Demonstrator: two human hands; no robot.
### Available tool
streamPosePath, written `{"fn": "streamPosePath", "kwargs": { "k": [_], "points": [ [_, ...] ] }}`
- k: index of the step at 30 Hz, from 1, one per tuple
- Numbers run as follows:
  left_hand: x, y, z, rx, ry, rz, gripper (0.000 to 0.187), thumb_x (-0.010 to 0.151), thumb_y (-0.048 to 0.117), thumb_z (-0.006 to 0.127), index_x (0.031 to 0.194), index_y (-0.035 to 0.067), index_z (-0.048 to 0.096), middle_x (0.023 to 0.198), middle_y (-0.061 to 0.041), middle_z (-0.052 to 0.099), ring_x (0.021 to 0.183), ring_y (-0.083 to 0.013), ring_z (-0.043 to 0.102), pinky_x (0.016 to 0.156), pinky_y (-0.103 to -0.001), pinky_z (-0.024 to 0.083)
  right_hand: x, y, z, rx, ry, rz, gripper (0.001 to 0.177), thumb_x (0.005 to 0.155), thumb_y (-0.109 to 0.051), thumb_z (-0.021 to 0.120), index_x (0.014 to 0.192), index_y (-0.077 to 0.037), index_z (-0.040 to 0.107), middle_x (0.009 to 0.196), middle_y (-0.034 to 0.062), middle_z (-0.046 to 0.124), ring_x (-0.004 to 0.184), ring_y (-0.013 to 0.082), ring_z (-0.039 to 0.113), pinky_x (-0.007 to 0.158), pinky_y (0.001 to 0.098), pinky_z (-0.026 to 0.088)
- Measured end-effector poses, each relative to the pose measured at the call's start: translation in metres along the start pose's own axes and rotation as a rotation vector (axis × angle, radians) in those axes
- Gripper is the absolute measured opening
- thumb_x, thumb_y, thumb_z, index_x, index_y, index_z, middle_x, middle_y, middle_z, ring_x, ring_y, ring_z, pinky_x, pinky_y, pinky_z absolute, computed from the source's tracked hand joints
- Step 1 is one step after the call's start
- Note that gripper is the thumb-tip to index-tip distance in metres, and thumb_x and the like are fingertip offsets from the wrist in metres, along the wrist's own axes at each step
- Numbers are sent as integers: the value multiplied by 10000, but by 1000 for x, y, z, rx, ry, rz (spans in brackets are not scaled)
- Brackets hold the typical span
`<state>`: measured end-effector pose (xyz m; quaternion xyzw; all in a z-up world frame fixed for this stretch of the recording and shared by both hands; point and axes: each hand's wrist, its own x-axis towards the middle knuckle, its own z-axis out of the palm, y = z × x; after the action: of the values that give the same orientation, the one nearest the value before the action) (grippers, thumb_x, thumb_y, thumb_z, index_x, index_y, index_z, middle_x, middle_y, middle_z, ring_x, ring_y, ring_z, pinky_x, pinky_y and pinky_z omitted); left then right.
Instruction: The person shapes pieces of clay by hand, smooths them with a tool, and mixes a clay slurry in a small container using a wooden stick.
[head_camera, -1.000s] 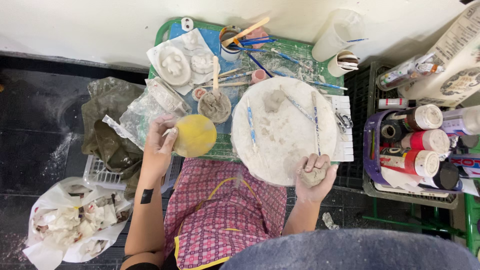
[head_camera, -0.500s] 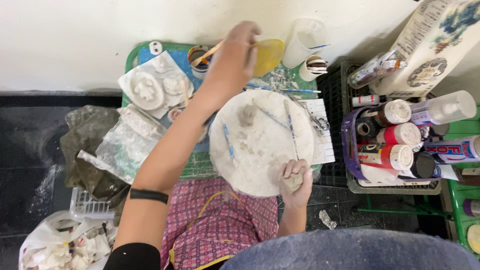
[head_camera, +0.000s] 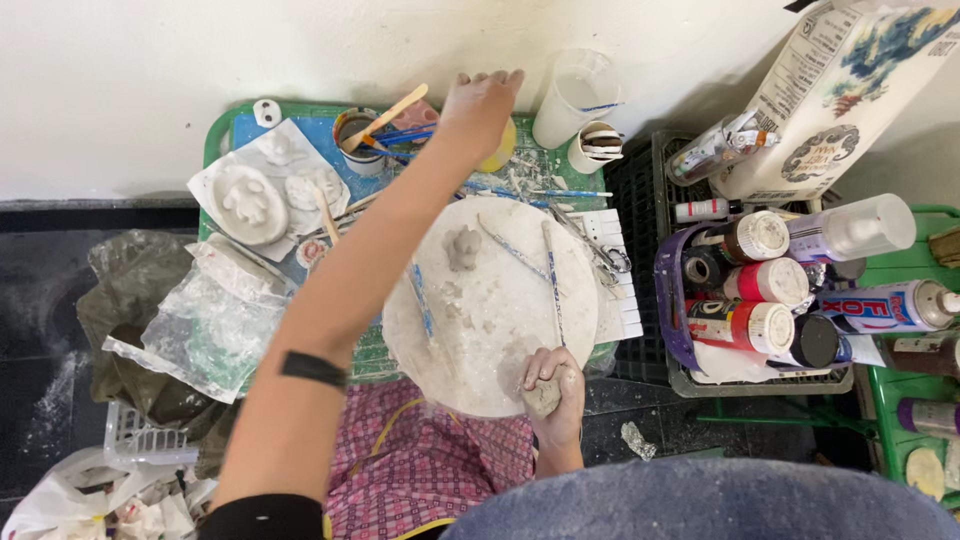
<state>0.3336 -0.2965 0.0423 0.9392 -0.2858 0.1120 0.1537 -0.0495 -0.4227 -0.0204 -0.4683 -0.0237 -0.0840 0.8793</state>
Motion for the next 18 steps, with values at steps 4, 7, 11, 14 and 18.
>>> {"fn": "streamPosePath", "kwargs": {
  "k": [4,7,11,14,18],
  "points": [
    [-113,0,-95,-627,216,283,556,940,104,745,1434,-1,510,1349,-235,625,1236,-394,599,1033,-487,433,-1,4,-4,-23,-16,-14,395,1068,-422,572,953,-49,508,830,101,534,776,195,522,713,320,476],
    [-216,-9,-157,-735,155,108,338,951,122,727,1270,67,632,1240,-108,733,1199,-293,689,1046,-398,512,-1,2,-5,-83,-26,-14,382,1064,-408,580,960,-47,513,840,106,545,793,193,533,738,321,485],
    [-343,-28,-187,-587,204,-418,362,889,172,739,1226,54,679,1199,-117,727,1112,-277,706,978,-399,521,5,0,-4,-112,12,-5,386,1078,-401,562,958,-36,525,847,108,549,808,205,565,747,335,506],
    [-424,-43,-176,-113,167,-628,483,863,231,798,1293,45,681,1305,-188,659,1211,-408,617,1020,-487,472,11,-4,2,-104,15,-40,367,1071,-389,580,1027,-28,523,921,117,549,901,216,574,849,350,510],
    [-485,-53,-146,-62,117,-726,676,711,299,864,1299,46,645,1417,-224,552,1247,-457,559,1014,-518,447,15,-12,18,-152,-17,-38,413,1041,-411,586,1154,-18,530,1052,125,566,1023,217,579,924,356,508]
  ]
}}
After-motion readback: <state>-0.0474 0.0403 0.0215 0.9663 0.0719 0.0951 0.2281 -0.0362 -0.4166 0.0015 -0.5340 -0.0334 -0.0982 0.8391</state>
